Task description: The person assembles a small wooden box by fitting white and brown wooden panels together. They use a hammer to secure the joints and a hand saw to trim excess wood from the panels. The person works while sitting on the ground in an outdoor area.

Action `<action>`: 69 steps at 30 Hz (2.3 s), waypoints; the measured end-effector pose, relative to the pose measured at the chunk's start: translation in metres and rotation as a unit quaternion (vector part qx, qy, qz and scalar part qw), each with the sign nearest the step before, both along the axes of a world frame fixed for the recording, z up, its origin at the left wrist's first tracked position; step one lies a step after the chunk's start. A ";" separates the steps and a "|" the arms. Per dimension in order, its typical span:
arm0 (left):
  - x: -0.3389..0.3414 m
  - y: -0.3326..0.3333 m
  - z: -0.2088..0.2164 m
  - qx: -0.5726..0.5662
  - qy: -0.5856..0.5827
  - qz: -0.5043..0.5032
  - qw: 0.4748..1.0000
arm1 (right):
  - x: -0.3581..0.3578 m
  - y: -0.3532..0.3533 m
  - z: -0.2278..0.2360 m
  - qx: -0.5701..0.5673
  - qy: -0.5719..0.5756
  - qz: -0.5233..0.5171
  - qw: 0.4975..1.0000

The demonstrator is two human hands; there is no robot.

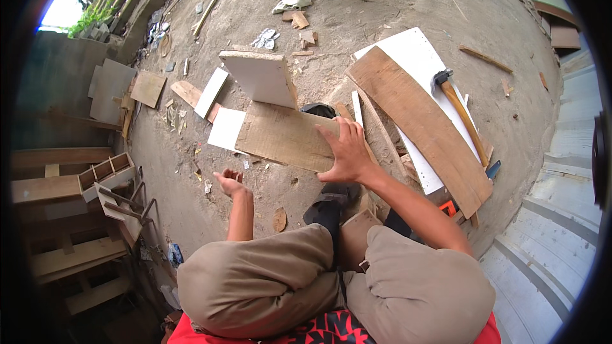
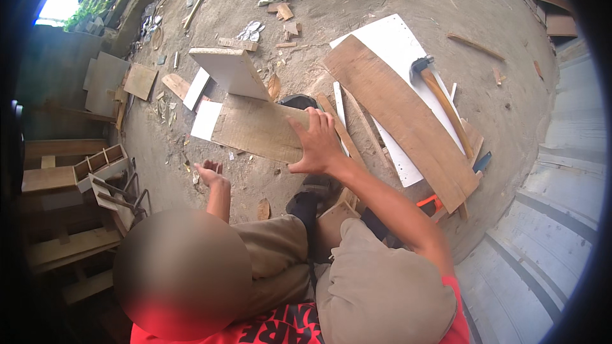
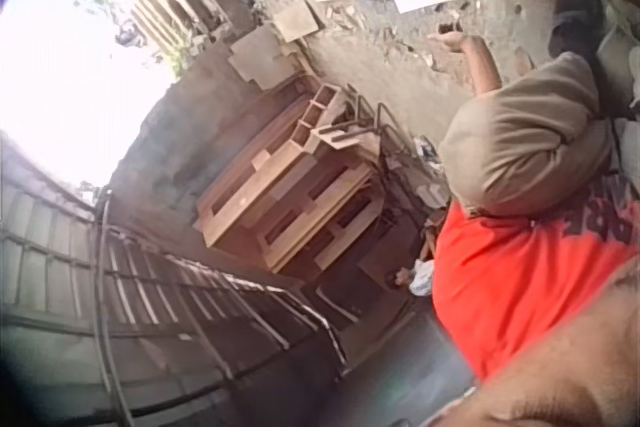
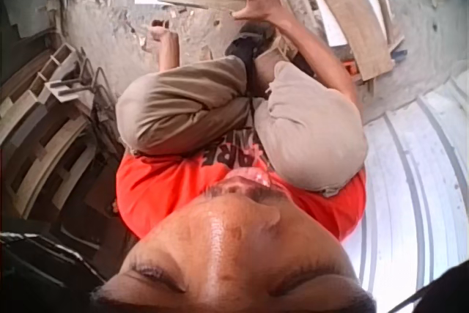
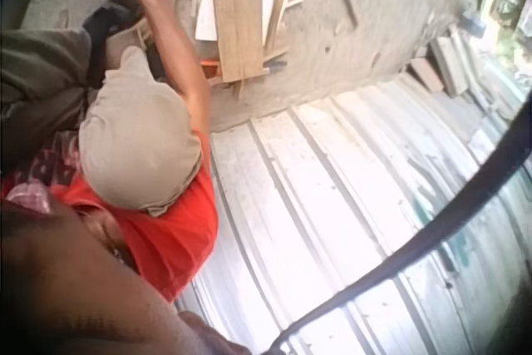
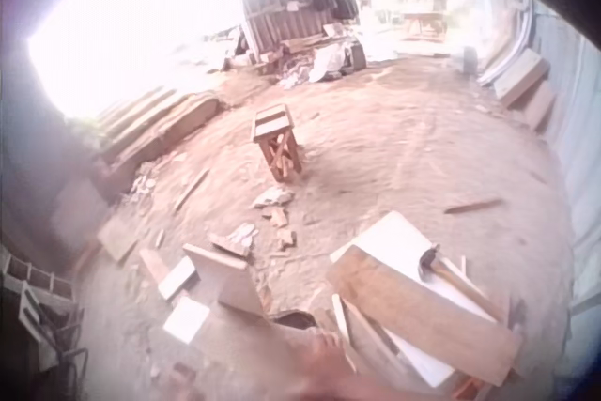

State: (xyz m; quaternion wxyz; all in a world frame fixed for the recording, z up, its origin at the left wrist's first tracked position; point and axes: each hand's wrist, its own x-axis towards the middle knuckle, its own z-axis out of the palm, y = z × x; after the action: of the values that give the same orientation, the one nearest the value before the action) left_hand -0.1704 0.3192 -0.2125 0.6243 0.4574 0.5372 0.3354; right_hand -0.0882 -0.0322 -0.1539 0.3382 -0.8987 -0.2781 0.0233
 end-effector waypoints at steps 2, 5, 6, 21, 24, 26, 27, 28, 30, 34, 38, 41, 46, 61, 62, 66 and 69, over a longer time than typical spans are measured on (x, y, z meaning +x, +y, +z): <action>0.022 -0.040 0.014 0.025 -0.050 -0.141 0.988 | 0.001 -0.008 -0.008 -0.012 -0.023 -0.014 1.000; 0.044 -0.084 0.020 -0.080 -0.054 -0.259 0.961 | 0.004 -0.020 -0.024 -0.021 -0.014 -0.021 0.999; 0.046 -0.091 0.015 -0.090 -0.042 -0.248 0.964 | 0.004 -0.023 -0.028 -0.024 -0.007 -0.026 0.999; 0.067 -0.130 -0.018 -0.268 0.025 -0.230 0.935 | 0.008 -0.079 -0.017 -0.095 -0.160 -0.060 0.981; 0.072 -0.129 -0.021 -0.244 0.027 -0.235 0.941 | 0.024 -0.128 0.011 -0.165 -0.135 -0.158 0.964; 0.079 -0.137 -0.013 -0.224 0.059 -0.242 0.942 | 0.028 -0.159 0.021 -0.250 -0.081 -0.205 0.943; 0.082 -0.140 -0.010 -0.213 0.075 -0.243 0.943 | 0.029 -0.165 0.020 -0.263 -0.040 -0.203 0.942; 0.085 -0.144 -0.007 -0.211 0.055 -0.252 0.943 | 0.028 -0.170 0.018 -0.276 0.001 -0.202 0.940; 0.090 -0.152 -0.004 -0.210 0.020 -0.270 0.940 | 0.025 -0.179 0.011 -0.255 0.012 -0.195 0.947; 0.105 -0.143 -0.014 -0.231 -0.009 -0.259 0.938 | 0.023 -0.174 0.018 -0.239 0.018 -0.169 0.956; 0.105 -0.134 -0.014 -0.223 0.005 -0.279 0.934 | 0.000 -0.180 0.031 -0.210 0.044 -0.123 0.969; 0.102 -0.138 -0.008 -0.221 0.019 -0.286 0.932 | -0.026 -0.177 0.043 -0.196 0.049 -0.058 0.978; 0.094 -0.132 -0.020 -0.233 0.001 -0.299 0.925 | -0.033 -0.144 0.052 -0.203 0.064 0.015 0.977; 0.094 -0.133 -0.016 -0.270 -0.043 -0.293 0.916 | 0.008 -0.060 0.015 -0.225 0.045 0.021 0.973; 0.093 -0.131 -0.018 -0.268 -0.037 -0.289 0.918 | 0.010 -0.058 0.014 -0.228 0.048 0.025 0.972; 0.090 -0.117 -0.028 -0.271 -0.027 -0.282 0.920 | 0.015 -0.048 0.007 -0.243 0.048 0.039 0.968; 0.086 -0.111 -0.030 -0.284 -0.024 -0.278 0.917 | 0.017 -0.041 0.000 -0.249 0.036 0.048 0.967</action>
State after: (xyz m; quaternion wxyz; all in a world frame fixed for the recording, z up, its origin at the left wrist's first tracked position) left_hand -0.0842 0.2080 -0.2422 0.8084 0.3838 0.4463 -0.0073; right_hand -0.0710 -0.0732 -0.1538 0.1119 -0.9390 -0.2936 0.1402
